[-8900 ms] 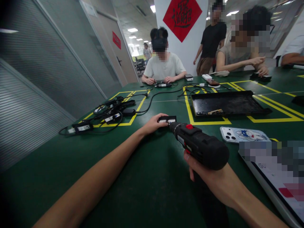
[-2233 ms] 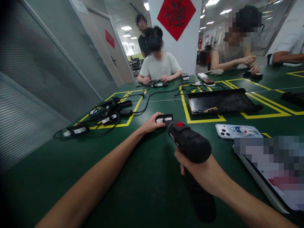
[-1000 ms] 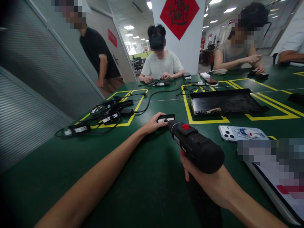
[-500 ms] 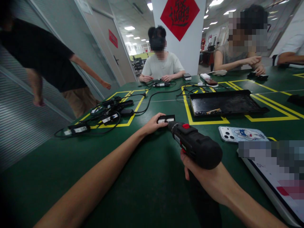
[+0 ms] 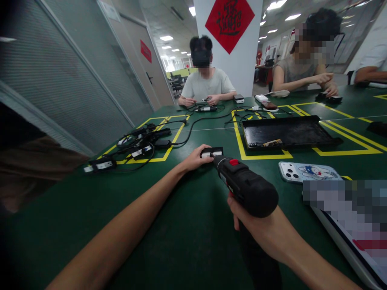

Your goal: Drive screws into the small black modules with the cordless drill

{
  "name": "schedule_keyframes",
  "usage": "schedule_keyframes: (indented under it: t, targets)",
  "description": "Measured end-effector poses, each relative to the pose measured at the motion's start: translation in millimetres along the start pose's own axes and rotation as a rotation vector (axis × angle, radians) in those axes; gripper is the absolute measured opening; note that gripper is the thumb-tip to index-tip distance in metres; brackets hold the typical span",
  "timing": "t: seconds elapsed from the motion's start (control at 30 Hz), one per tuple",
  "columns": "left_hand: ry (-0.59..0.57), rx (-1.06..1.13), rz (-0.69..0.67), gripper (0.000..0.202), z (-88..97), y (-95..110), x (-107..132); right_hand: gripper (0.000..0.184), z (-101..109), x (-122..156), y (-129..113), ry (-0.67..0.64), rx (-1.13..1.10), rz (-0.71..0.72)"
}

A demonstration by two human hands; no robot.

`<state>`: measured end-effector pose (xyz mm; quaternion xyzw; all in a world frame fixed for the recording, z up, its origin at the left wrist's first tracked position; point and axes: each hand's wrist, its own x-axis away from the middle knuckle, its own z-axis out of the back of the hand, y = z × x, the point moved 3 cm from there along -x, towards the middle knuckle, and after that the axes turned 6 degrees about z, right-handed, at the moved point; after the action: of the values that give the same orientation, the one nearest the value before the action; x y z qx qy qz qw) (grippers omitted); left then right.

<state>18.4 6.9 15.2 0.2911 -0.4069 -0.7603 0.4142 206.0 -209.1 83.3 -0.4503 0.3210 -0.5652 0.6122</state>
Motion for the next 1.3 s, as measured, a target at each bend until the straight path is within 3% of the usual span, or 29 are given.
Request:
schedule_keyframes:
  t: [0.93, 1.3]
  targets:
    - [0.043, -0.117, -0.085, 0.047, 1.1, -3, -2, 0.037, 2, 0, 8, -0.003, 0.007, 0.016]
    - [0.034, -0.104, -0.060, 0.049, 0.1, -2, -2, 0.039, 3, 2, 8, 0.003, 0.017, 0.021]
